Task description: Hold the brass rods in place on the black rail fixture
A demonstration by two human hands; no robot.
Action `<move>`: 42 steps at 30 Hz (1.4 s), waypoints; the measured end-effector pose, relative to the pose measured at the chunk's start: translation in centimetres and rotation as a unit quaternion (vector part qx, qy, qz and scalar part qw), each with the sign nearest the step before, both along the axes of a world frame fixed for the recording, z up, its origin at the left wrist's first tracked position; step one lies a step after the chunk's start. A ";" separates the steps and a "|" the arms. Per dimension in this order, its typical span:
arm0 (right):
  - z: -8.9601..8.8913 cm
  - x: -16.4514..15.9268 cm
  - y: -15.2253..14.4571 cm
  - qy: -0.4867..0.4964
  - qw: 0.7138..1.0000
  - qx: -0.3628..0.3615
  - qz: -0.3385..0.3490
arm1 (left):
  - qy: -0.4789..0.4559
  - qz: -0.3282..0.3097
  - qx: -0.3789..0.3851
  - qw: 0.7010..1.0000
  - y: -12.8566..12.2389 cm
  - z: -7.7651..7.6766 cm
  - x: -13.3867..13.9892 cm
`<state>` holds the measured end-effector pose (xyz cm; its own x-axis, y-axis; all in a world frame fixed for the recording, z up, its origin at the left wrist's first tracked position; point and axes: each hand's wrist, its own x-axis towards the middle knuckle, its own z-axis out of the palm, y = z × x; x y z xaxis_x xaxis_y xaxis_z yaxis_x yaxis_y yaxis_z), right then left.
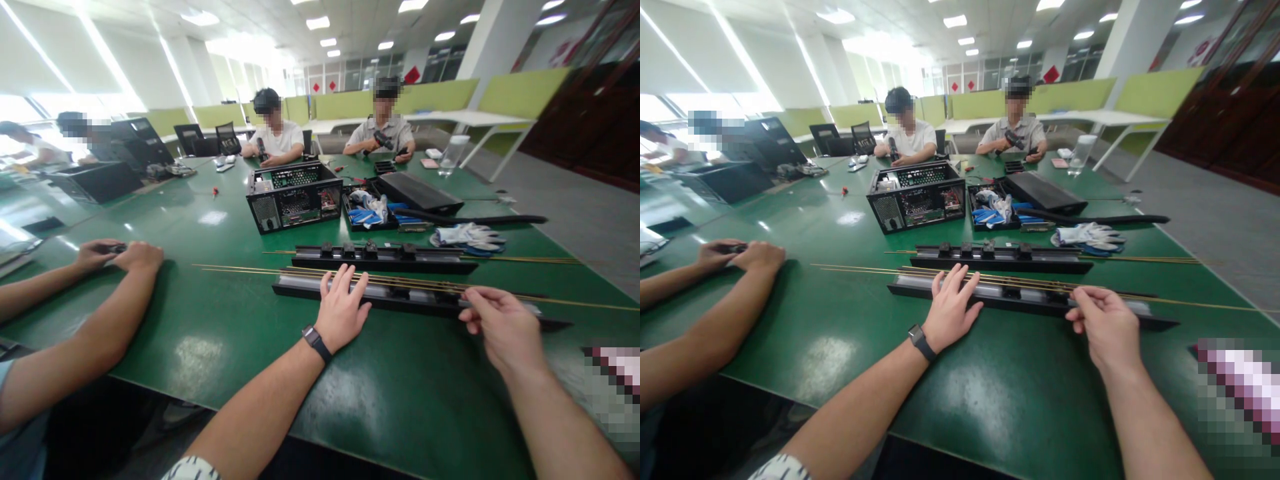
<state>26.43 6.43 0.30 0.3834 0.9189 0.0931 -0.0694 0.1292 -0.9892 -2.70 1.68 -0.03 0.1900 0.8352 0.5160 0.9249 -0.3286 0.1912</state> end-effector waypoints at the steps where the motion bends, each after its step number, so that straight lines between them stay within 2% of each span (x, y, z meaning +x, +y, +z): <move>1: 0.1 0.0 0.0 0.001 1.000 -0.001 -0.001 | 0.001 0.000 0.000 1.000 0.0 0.0 0.0; 7: 0.1 0.8 0.3 0.027 0.997 -0.004 -0.070 | 0.005 0.000 0.001 1.000 0.0 0.0 0.0; 13: 0.2 0.4 0.0 -0.002 1.000 -0.013 -0.015 | 0.000 0.003 0.001 1.000 -0.1 0.0 0.0; 18: 0.2 0.3 0.0 0.011 0.998 -0.007 -0.058 | -0.001 0.000 0.001 1.000 0.0 0.1 0.0; 25: 0.2 0.2 -0.3 -0.025 1.000 -0.017 0.001 | 0.000 0.002 -0.001 1.000 -0.1 0.2 0.1; 30: 0.2 0.2 -0.2 -0.010 0.999 -0.012 -0.027 | 0.003 -0.001 -0.003 1.000 -0.1 0.2 0.0; 42: 0.4 0.0 -0.3 -0.011 1.000 -0.023 -0.015 | -0.001 -0.005 0.003 1.000 -0.1 0.2 0.1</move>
<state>26.40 6.15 0.69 0.4101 0.9101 0.0588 -0.0447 0.0845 -0.9954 -2.62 1.55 0.17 0.1971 0.8307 0.5207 0.9213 -0.3386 0.1914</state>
